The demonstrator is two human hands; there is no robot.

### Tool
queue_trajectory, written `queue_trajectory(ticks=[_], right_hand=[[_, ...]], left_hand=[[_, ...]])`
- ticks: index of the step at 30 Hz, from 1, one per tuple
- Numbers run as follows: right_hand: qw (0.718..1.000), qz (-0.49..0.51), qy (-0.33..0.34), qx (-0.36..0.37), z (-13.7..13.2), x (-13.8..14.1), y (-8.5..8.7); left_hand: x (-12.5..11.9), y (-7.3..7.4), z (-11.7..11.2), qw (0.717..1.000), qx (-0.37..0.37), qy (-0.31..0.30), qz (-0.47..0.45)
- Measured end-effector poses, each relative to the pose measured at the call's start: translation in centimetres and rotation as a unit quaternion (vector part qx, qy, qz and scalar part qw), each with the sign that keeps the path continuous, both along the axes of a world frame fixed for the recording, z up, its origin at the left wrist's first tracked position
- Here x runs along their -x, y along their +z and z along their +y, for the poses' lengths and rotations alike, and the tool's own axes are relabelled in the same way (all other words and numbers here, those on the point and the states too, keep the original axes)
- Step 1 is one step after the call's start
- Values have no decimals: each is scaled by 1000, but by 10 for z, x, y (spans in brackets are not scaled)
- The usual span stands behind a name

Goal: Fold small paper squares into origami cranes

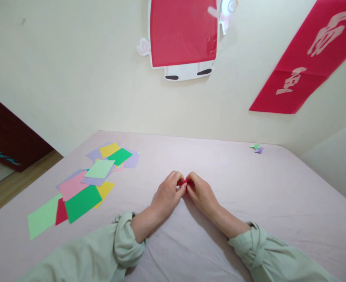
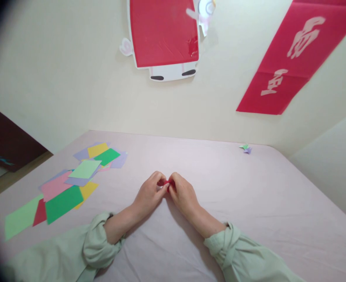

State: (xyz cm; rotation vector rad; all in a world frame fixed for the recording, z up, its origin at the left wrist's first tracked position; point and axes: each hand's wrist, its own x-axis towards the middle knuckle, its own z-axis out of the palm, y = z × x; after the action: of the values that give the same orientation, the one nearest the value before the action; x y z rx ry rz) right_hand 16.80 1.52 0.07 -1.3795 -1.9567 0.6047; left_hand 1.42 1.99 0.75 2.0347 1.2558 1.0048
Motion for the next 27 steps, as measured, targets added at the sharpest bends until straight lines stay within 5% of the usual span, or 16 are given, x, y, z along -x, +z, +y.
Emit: queue_trajectory(ticks=[21,27], right_hand=[[999,-17,-47,-9,-2,3,0],[999,21,-48,16,-5,6,4]], left_hand=[[-4,-13,6,990,65,48,-112],[-5,-12,6,973,148,25,-178]])
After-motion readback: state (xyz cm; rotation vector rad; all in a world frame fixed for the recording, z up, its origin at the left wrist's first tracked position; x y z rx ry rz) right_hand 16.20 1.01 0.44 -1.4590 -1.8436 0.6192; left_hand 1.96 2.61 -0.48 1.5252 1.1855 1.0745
